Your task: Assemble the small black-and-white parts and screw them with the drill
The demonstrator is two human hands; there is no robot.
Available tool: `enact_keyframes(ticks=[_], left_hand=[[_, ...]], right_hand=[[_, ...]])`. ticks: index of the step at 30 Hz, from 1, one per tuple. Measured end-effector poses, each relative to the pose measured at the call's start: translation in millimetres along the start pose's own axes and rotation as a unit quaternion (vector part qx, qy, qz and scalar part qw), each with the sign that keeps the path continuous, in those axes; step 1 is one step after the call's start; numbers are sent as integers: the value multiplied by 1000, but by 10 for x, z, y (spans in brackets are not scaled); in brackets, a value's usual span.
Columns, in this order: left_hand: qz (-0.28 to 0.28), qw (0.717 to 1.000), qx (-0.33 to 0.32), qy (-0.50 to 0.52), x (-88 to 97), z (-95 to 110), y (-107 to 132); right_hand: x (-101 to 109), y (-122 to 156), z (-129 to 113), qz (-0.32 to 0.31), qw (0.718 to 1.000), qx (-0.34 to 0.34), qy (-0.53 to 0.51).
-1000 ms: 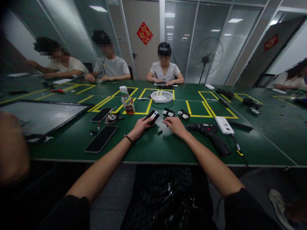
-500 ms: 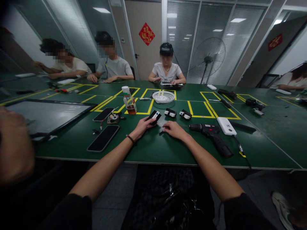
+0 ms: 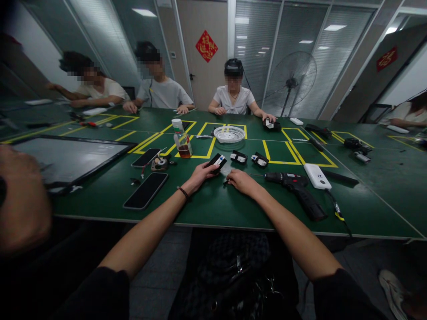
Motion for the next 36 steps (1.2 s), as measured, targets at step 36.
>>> enact_keyframes(ticks=[36], left_hand=[[-41, 999, 1, 1, -165, -4, 90]], right_hand=[[205, -214, 108, 334, 926, -103, -139]])
Point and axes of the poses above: each hand's wrist, its own y-axis away from the middle knuckle, its own x-axis out of the back of the hand, z = x × y, the point moved 5 cm from there along -y, towards the middle knuckle, and after that the axes turned 7 degrees about x, right-handed, at the moved point
